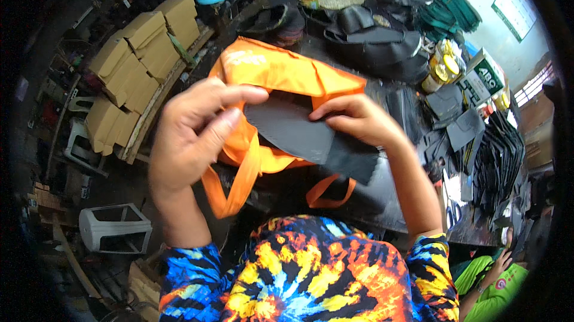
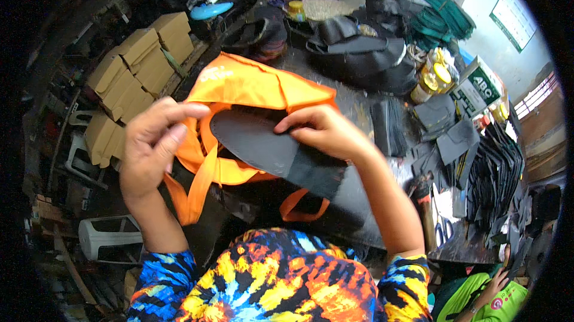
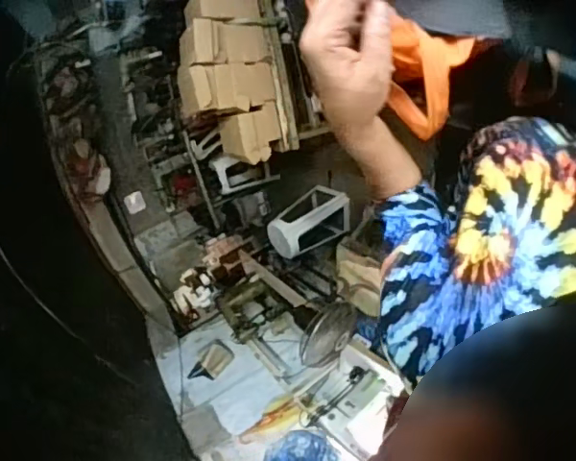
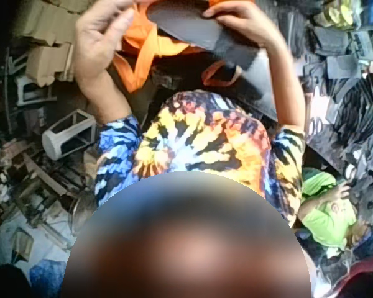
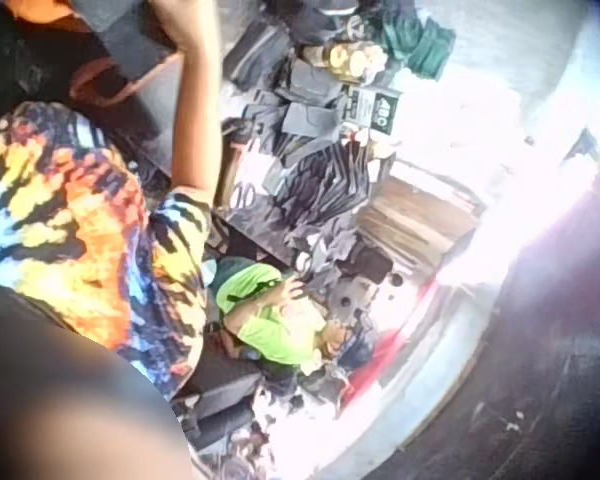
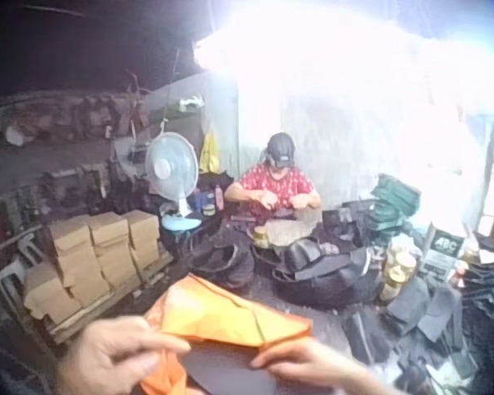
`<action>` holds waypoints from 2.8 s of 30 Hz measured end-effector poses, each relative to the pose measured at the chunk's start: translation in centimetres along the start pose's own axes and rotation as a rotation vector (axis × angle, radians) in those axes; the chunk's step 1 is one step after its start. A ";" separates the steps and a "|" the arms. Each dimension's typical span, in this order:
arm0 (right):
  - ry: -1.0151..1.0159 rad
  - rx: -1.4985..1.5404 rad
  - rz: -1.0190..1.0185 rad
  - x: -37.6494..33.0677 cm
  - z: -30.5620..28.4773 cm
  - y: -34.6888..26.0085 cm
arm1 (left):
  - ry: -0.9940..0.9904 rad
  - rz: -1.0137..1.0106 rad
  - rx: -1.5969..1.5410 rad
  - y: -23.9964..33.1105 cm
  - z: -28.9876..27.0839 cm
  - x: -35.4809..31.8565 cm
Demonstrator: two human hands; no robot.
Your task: The person repeatedly picks up stacks of black material pieces, separates them, and places them into an orange tote bag. They also handle a cardboard box containing small items and place it on the table. The person continues to sort and stack the black pieces on the table throughout the clip.
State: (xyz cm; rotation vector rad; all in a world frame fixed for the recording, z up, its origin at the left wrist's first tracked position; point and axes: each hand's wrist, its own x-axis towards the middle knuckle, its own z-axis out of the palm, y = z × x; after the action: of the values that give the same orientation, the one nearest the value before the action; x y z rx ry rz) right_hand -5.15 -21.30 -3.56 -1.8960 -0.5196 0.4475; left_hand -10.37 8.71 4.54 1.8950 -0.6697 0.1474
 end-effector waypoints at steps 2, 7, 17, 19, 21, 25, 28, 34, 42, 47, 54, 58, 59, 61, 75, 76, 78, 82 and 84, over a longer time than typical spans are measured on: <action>0.036 -0.165 -0.175 2.7 1.4 1.3 | 0.005 -0.013 0.074 0.3 0.4 -0.4; 0.098 -0.592 0.094 5.2 -0.8 1.9 | 0.355 0.036 -0.369 -0.1 -1.8 -0.5; -0.025 -0.403 -0.819 9.3 4.3 -6.4 | 0.327 -0.042 -0.337 -1.0 -0.9 0.4; 0.220 -0.260 -0.886 10.7 5.8 -7.6 | 0.487 0.109 -0.178 -1.2 -0.8 0.0; 0.311 -0.178 -0.871 12.2 7.3 -7.5 | 0.655 0.218 -0.062 -1.5 -1.5 -0.9; 0.374 -0.365 -1.031 14.9 10.8 -3.7 | 0.559 0.224 -0.239 -2.7 -3.1 -2.9; 0.215 -0.813 -0.834 14.7 10.9 0.1 | 0.574 0.178 -0.081 -3.6 -2.9 -3.8; 0.205 0.104 -0.546 9.3 6.1 -0.9 | 0.447 0.111 -0.234 -2.6 -1.3 -3.8; -0.102 -0.617 -0.415 14.1 4.5 -9.0 | 0.558 0.280 0.158 -0.9 -0.8 -2.5; -0.039 -0.551 -0.596 16.5 5.5 -9.0 | 0.530 0.386 0.150 -1.1 -1.4 -1.9; 0.108 -0.225 -0.895 17.6 9.4 -3.7 | 0.807 0.328 0.053 -1.9 -3.4 -2.2; 0.043 -0.264 -0.828 16.9 13.6 2.9 | 0.616 0.346 0.047 -1.9 -2.5 -2.2; 0.034 -0.272 -0.812 16.8 14.5 4.0 | 0.647 0.361 0.099 -1.9 -1.6 -2.5; 0.015 -0.294 -0.798 16.8 15.9 5.1 | 0.617 0.353 0.205 -1.1 -0.4 -3.0; 0.116 -0.205 -0.665 3.2 7.9 0.3 | 0.206 -0.019 0.224 -6.5 6.9 -0.3; -0.013 -0.351 -0.532 0.2 6.1 1.0 | 0.152 -0.015 0.343 -7.8 8.1 -0.2; -0.209 -0.559 -0.263 -3.6 2.1 1.6 | -0.015 -0.041 0.810 -10.3 11.8 -1.0; 0.429 -0.322 -0.346 -6.7 -3.5 4.5 | -0.137 -0.028 0.884 -12.2 13.7 -3.2; 0.646 -0.544 -0.285 -6.0 -2.8 6.0 | -0.104 0.038 0.868 -12.6 13.0 -3.4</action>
State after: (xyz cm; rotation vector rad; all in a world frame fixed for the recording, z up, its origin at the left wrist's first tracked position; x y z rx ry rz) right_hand -7.74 -28.75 -7.72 -2.2788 -0.4861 -0.5402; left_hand -9.40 1.94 -12.62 2.7319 -0.7823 0.4174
